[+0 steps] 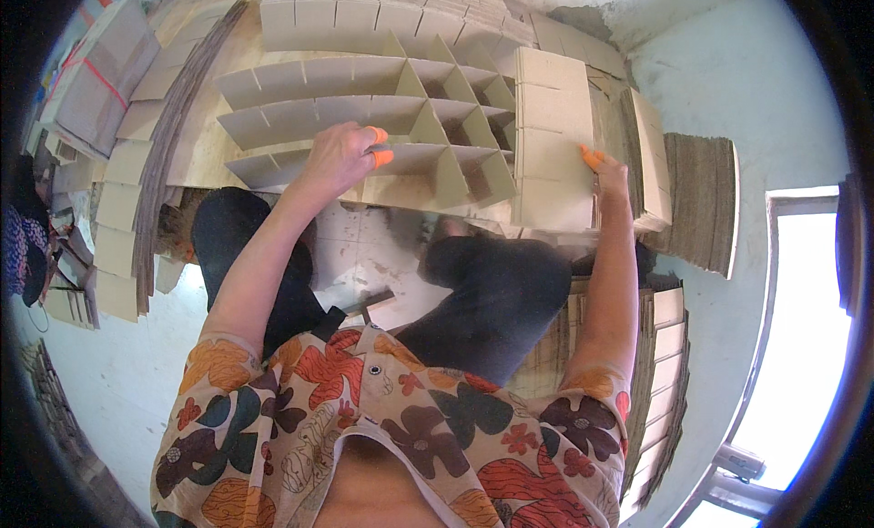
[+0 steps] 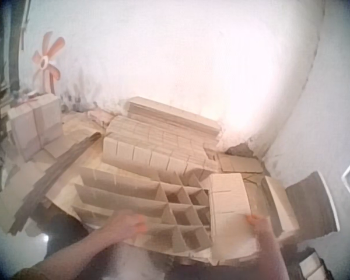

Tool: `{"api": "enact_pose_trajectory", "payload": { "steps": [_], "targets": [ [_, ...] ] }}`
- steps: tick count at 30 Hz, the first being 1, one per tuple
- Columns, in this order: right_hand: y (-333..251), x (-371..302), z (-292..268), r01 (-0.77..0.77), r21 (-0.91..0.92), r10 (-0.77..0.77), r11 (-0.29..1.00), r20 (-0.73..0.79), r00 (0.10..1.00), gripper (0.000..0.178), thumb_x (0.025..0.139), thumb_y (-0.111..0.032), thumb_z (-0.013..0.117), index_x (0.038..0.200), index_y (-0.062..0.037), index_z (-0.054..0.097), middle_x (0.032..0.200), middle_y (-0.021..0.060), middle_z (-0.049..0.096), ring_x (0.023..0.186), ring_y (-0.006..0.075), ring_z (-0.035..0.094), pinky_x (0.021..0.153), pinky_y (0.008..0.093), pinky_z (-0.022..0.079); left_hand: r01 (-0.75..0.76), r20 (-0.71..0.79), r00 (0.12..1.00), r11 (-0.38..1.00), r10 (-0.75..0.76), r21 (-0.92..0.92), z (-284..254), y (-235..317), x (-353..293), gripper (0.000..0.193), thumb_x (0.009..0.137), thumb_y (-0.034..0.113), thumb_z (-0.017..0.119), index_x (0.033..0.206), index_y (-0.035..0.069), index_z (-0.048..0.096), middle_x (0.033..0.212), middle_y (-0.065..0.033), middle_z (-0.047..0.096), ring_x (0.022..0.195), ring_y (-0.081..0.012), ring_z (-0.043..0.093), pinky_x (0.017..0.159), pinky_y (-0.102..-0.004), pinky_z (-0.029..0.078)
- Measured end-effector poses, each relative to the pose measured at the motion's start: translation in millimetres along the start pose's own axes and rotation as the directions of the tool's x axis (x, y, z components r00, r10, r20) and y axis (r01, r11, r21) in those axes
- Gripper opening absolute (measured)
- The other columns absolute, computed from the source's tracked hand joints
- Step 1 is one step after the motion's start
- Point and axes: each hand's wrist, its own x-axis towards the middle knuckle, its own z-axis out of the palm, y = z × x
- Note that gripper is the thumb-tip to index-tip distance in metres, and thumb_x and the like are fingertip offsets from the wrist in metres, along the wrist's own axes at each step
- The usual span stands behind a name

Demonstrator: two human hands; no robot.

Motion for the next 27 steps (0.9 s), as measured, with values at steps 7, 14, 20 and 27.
{"api": "enact_pose_trajectory", "payload": {
  "steps": [7,14,20,27],
  "targets": [
    [-41.0,-17.7,-26.3,0.174,0.097,-0.159,0.980,-0.145,0.977,0.031,0.080,-0.014,0.070,0.106,0.0030,0.065,0.092,0.0070,0.066,0.081,0.0127,0.060,0.075,0.0241,0.048,0.063,-0.030,0.998,0.998,-0.064,-0.023,-10.9,3.5,-3.2,0.033,0.073,0.021,0.072,0.100,0.003,0.067,0.086,-0.0159,0.064,0.078,-0.0317,0.062,0.071,-0.0384,0.049],
    [-128.6,-63.4,10.3,0.431,-0.166,-0.450,0.887,-0.096,0.888,0.043,0.078,-0.025,0.073,0.107,0.0054,0.062,0.094,0.0122,0.066,0.077,0.0134,0.059,0.072,0.0279,0.048,-0.039,-0.126,0.991,0.997,0.047,0.065,-23.4,-19.4,-16.3,0.028,0.073,0.022,0.071,0.096,0.005,0.067,0.080,-0.0146,0.063,0.078,-0.0322,0.060,0.067,-0.0428,0.047],
    [-164.8,-114.8,127.1,0.676,-0.067,-0.651,0.734,0.215,0.728,0.046,0.079,-0.013,0.069,0.118,0.0061,0.055,0.104,0.0200,0.065,0.086,0.0167,0.063,0.074,0.0291,0.050,-0.041,-0.014,0.999,0.996,0.042,0.083,-16.6,-32.4,-18.8,0.014,0.073,0.012,0.069,0.085,0.006,0.067,0.078,-0.0155,0.063,0.074,-0.0330,0.061,0.065,-0.0415,0.048],
    [-169.2,-118.2,188.6,0.803,-0.114,-0.726,0.585,0.366,0.582,0.041,0.077,-0.008,0.067,0.116,0.0025,0.057,0.091,0.0254,0.063,0.078,0.0323,0.065,0.068,0.0356,0.049,-0.132,-0.101,0.985,0.990,0.137,0.052,-6.0,-36.0,-18.7,0.007,0.072,0.009,0.067,0.077,0.006,0.063,0.071,-0.0149,0.061,0.069,-0.0334,0.060,0.060,-0.0426,0.047]
  ]
}}
